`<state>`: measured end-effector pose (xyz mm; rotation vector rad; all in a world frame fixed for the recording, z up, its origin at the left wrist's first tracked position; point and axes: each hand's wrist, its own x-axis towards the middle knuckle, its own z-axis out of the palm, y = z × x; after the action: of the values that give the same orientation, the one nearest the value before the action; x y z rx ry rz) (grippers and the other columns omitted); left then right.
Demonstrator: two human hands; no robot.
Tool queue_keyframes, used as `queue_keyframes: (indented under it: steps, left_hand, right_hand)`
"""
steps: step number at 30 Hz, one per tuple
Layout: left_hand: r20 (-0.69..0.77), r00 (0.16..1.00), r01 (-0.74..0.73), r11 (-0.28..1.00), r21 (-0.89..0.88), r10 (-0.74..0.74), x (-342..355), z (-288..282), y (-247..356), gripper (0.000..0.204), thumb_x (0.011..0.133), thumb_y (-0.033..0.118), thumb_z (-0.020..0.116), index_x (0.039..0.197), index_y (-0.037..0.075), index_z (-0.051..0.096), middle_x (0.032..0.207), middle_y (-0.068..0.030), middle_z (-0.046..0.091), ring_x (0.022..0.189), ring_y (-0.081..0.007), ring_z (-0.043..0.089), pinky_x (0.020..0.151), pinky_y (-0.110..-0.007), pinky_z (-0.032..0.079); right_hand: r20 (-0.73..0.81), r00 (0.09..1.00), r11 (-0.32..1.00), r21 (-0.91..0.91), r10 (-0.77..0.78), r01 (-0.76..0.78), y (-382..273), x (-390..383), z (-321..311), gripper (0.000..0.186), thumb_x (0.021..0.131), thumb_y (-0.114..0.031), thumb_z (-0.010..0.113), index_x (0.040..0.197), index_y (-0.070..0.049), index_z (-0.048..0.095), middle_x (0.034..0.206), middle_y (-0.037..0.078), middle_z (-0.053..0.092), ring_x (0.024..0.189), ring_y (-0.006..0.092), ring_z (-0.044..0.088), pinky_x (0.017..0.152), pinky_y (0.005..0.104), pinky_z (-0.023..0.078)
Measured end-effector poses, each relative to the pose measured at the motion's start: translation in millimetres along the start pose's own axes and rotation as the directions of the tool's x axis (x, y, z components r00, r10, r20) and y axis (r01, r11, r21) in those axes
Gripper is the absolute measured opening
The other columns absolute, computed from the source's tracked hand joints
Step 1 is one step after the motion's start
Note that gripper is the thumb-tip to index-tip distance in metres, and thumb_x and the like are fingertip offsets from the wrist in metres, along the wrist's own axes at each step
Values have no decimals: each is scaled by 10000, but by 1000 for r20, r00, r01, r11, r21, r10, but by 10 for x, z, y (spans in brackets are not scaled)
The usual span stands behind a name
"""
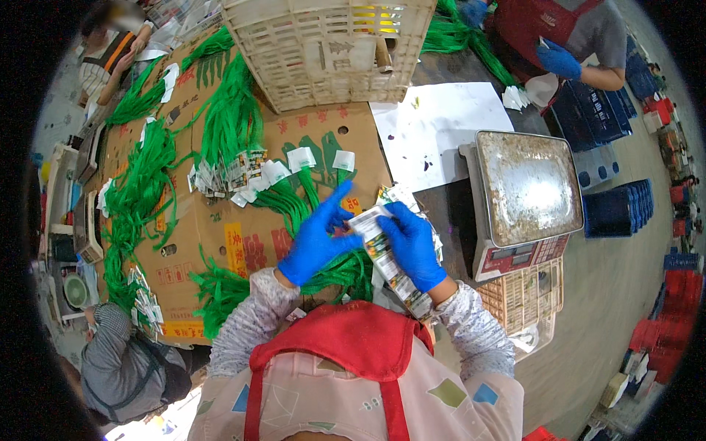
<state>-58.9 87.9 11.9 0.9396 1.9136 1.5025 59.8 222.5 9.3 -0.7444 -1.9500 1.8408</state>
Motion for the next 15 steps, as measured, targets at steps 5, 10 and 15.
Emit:
queue_keyframes:
  steps: [5,10,15]
  left_hand:
    - [-320,936,258,907,334,-148,587,-34,-514,360,694,253,679,957,49,542,807,-119,544,679,-223,543,613,-332,444]
    - [-347,936,216,672,708,65,941,150,-926,313,705,332,638,745,39,536,794,-153,537,691,-334,540,599,-415,431]
    - [-299,933,220,975,32,-201,796,75,-985,142,721,128,596,773,23,516,663,-94,555,593,-206,534,546,-327,435]
  right_hand:
    - [-43,999,999,-33,-23,22,79,113,-138,174,796,-57,589,948,25,574,800,38,606,727,55,523,633,212,442]
    - [-25,999,999,40,31,-30,27,108,-129,171,780,-64,612,933,5,583,751,10,588,673,37,496,574,194,419]
    - [72,995,996,49,67,-70,-92,76,-203,150,780,-70,612,912,-6,579,771,3,599,692,43,515,616,195,432]
